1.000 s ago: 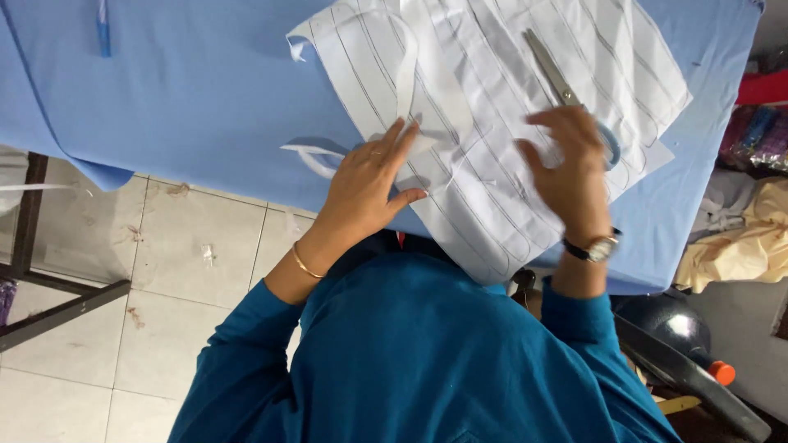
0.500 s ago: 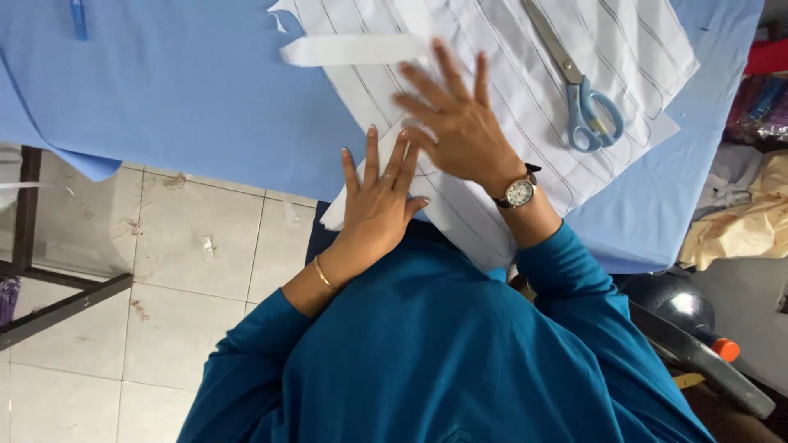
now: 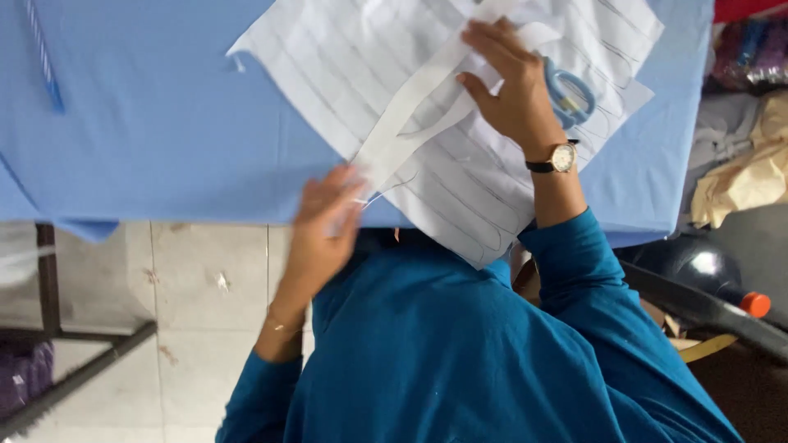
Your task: The person cuts a white paper pattern along a drawn line using scissors. They then place the cut piece on a larger sheet of paper and trace its outline with a pen before cutting the larger sheet along the traced line.
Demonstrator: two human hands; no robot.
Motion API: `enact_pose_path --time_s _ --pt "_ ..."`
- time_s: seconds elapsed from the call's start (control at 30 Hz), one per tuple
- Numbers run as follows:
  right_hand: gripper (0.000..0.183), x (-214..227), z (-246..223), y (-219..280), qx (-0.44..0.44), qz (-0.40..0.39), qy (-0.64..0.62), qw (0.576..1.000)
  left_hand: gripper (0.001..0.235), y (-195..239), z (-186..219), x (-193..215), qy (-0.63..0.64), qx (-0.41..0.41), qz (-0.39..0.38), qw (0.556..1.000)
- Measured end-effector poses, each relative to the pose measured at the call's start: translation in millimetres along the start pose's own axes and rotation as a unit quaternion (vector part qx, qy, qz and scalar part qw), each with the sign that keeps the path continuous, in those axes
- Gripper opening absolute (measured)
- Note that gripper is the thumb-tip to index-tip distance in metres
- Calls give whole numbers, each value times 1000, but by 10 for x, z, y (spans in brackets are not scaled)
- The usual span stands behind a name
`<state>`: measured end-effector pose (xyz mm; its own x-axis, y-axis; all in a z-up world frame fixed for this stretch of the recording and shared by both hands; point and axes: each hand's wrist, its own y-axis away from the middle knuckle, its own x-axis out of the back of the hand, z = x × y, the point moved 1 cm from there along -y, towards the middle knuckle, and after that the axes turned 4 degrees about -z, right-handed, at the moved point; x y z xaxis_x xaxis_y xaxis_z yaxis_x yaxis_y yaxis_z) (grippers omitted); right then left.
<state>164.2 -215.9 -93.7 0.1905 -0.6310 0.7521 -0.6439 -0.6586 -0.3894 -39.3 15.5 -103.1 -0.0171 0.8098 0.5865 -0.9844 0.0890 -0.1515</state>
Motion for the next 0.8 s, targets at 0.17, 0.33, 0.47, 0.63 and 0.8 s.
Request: enact_pose_path --time_s 0.17,0.33,0.47,0.63,0.8 --pt "28 -86 162 -43 -1 19 -14 1000 24 1 -800 935 -166 36 239 956" --pt "25 -40 44 -288 39 37 -92 994 34 12 -1917 1677 -334 49 323 884" --pt "21 -68 -18 -414 52 13 -193 980 54 -74 -2298 1766 -353 352 321 805" --pt "22 -171 226 -319 48 -19 -123 991 43 -120 -2454 1762 -441 339 370 744" --pt "32 -209 481 -226 -26 42 -10 999 2 -89 -2436 1820 -497 200 437 723"
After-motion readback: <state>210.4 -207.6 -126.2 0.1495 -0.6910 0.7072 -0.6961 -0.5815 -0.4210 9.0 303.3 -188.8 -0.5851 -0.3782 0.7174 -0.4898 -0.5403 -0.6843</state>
